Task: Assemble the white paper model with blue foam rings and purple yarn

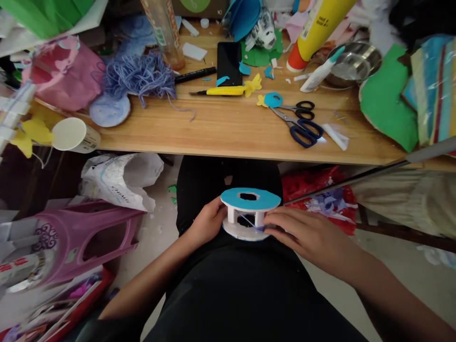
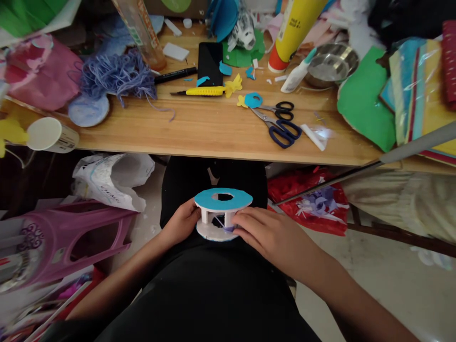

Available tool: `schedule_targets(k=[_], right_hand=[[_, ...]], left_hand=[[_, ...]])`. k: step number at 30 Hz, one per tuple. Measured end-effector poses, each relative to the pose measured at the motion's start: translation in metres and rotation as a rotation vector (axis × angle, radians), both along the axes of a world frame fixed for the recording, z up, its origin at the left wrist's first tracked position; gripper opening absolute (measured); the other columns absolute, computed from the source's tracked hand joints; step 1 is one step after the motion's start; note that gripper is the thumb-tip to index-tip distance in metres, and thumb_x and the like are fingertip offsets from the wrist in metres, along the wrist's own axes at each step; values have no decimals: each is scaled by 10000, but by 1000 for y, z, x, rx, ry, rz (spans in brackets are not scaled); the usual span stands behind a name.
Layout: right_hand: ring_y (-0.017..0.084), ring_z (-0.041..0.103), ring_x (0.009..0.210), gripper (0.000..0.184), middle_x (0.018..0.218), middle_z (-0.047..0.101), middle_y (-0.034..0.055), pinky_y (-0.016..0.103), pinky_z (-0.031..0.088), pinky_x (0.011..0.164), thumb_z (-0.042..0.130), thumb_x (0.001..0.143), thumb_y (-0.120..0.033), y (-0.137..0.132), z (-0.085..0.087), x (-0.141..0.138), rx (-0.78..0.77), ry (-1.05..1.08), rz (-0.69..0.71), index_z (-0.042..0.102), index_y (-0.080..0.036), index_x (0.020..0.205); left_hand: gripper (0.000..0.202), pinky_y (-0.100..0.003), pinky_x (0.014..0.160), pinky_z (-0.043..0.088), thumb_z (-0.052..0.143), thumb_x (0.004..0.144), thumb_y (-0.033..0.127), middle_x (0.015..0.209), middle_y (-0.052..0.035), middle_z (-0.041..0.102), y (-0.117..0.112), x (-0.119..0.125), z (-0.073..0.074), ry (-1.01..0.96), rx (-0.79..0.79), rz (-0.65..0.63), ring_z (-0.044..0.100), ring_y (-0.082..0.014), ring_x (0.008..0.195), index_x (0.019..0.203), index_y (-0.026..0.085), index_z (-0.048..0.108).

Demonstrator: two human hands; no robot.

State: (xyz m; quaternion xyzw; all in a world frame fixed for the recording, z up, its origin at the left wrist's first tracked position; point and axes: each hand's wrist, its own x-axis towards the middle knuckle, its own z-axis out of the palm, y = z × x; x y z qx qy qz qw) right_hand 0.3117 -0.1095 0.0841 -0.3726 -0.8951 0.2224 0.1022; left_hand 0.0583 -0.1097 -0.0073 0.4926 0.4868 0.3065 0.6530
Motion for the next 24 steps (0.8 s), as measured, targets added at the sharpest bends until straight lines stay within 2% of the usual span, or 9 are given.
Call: schedule_targets(k=[5,9,12,14,17,19,22,24], right_hand=[[220,680,939,167,1053,713,59,350,504,740,482,1008,-171,-7,-4,-7,96,-101,3,609,-194,1115],[214,645,822,105,901,679,48,354,462,680,520,972,-132,-4,-11,-9,153,-162,-7,610,-180,998],[203,606,750,116,793,617,30,357,442,651,525,943,-97,0,-14,-10,195,-210,-14,592,-173,887],[210,594,773,104,807,601,38,358,447,666,537,928,-88,2,-13,-10,212,-224,-20,597,-165,893],[226,591,865,121,951,612,74,365,477,746,551,919,-75,3,-9,-10,190,-224,-30,619,-158,975],[223,592,893,112,1016,607,84,367,490,782,549,925,-84,3,-6,-12,126,-195,-16,621,-163,960],[207,600,857,110,980,605,73,360,501,777,537,942,-122,4,0,-15,36,-159,10,604,-175,871],[203,609,837,144,951,612,66,356,503,771,512,962,-138,6,3,-17,38,-154,-7,607,-185,864]], left_hand=[[272,-292,903,479,559,944,232,1126,-58,739,-2,1,2,31,-16,4,668,-218,1019,1166,201,714],[266,-299,892,494,570,941,275,1119,-69,748,3,1,-2,-9,-82,3,681,-230,1031,1147,186,712],[256,-303,888,498,552,947,276,1091,-68,758,9,2,-3,52,-87,-14,687,-236,1040,1109,181,726],[261,-299,886,498,534,946,243,1102,-66,758,11,3,-3,109,-60,-27,687,-233,1047,1109,185,729],[278,-286,847,504,518,937,203,1104,-62,759,11,6,-3,183,-18,-33,693,-227,1026,1114,196,732],[272,-281,819,510,524,928,200,1079,-61,764,10,8,-3,212,-4,-30,699,-226,998,1098,196,737],[246,-283,802,520,548,912,215,1034,-66,769,8,10,-4,234,11,-20,707,-229,964,1065,182,738],[232,-284,797,526,564,904,223,1014,-69,769,7,10,-6,238,19,-15,708,-229,950,1051,175,736]])
